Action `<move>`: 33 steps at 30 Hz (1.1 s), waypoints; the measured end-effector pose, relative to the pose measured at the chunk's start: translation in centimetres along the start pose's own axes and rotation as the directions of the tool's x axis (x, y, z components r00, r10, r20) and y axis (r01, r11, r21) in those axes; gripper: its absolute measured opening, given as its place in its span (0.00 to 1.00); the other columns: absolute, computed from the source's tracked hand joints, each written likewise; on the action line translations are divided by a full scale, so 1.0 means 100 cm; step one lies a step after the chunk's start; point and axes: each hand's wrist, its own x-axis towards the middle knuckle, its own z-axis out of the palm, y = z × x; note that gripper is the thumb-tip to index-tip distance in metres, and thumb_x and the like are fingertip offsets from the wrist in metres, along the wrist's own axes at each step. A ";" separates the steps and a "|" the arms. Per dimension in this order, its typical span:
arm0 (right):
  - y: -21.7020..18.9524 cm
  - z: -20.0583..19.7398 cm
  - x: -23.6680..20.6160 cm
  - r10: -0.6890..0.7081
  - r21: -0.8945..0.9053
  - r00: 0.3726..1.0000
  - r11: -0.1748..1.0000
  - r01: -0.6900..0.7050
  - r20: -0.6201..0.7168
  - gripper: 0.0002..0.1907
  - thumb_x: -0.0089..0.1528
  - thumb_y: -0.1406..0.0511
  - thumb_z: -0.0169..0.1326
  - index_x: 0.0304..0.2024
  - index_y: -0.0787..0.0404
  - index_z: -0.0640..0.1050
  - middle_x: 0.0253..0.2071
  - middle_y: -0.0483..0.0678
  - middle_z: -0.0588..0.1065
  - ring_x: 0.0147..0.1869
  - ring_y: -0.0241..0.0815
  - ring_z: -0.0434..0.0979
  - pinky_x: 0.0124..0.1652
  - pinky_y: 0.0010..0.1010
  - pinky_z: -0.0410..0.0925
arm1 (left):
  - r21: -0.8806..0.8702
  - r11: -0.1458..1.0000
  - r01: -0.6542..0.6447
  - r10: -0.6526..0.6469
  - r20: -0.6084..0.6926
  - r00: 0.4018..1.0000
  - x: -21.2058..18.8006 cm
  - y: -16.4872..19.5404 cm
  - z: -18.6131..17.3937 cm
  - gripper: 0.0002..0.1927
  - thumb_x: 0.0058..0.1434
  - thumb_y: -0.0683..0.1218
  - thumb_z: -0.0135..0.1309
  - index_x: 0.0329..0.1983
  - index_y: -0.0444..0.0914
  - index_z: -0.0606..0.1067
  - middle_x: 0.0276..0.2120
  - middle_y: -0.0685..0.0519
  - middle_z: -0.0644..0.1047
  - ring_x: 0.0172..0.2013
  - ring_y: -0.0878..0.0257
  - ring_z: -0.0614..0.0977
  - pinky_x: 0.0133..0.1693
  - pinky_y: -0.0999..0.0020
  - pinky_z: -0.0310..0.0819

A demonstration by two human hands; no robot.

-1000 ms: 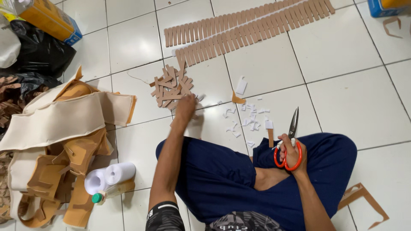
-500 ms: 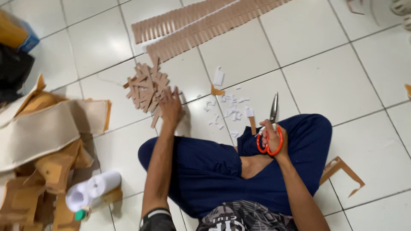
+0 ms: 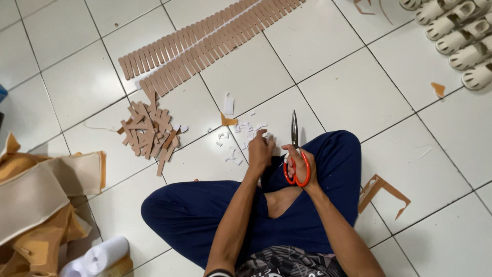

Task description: The person sits on a tiled floor and uses red-handled scissors to cut small rectangular strips from a long sheet of light-brown craft material. The person repeatedly cuts individual strips and places them into a growing pile on the floor.

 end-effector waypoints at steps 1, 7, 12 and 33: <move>-0.002 0.000 -0.002 -0.004 0.032 1.000 0.999 0.004 0.005 0.22 0.69 0.56 0.51 0.48 0.70 0.79 0.21 0.42 0.65 0.17 0.29 0.62 0.17 0.24 0.59 | -0.181 0.983 0.040 -0.038 0.016 0.999 -0.003 -0.002 -0.010 0.19 0.61 0.43 0.56 0.54 0.31 0.76 0.33 0.40 0.81 0.32 0.54 0.84 0.34 0.62 0.79; -0.016 0.015 -0.030 -0.044 -0.285 0.999 0.957 0.051 0.032 0.15 0.65 0.61 0.54 0.47 0.66 0.80 0.17 0.43 0.66 0.16 0.31 0.63 0.17 0.25 0.57 | -0.670 0.726 0.157 -0.141 0.078 0.987 -0.024 0.021 -0.081 0.17 0.63 0.40 0.56 0.55 0.29 0.75 0.44 0.48 0.81 0.41 0.63 0.85 0.41 0.68 0.84; -0.026 0.040 -0.052 -0.221 -0.527 0.956 0.798 0.292 0.194 0.15 0.65 0.61 0.56 0.49 0.64 0.81 0.19 0.43 0.73 0.22 0.29 0.68 0.23 0.25 0.62 | -0.651 0.756 0.066 -0.098 -0.013 0.995 -0.051 0.052 -0.104 0.19 0.62 0.41 0.58 0.55 0.29 0.75 0.42 0.45 0.79 0.40 0.63 0.85 0.41 0.68 0.86; -0.039 0.043 -0.054 -0.184 -0.587 0.969 0.771 0.245 0.163 0.13 0.64 0.63 0.58 0.30 0.69 0.82 0.12 0.44 0.67 0.16 0.30 0.60 0.19 0.29 0.52 | -0.538 0.842 0.043 -0.010 0.066 0.998 -0.063 0.067 -0.118 0.18 0.60 0.42 0.62 0.52 0.29 0.79 0.35 0.45 0.84 0.35 0.62 0.87 0.41 0.71 0.85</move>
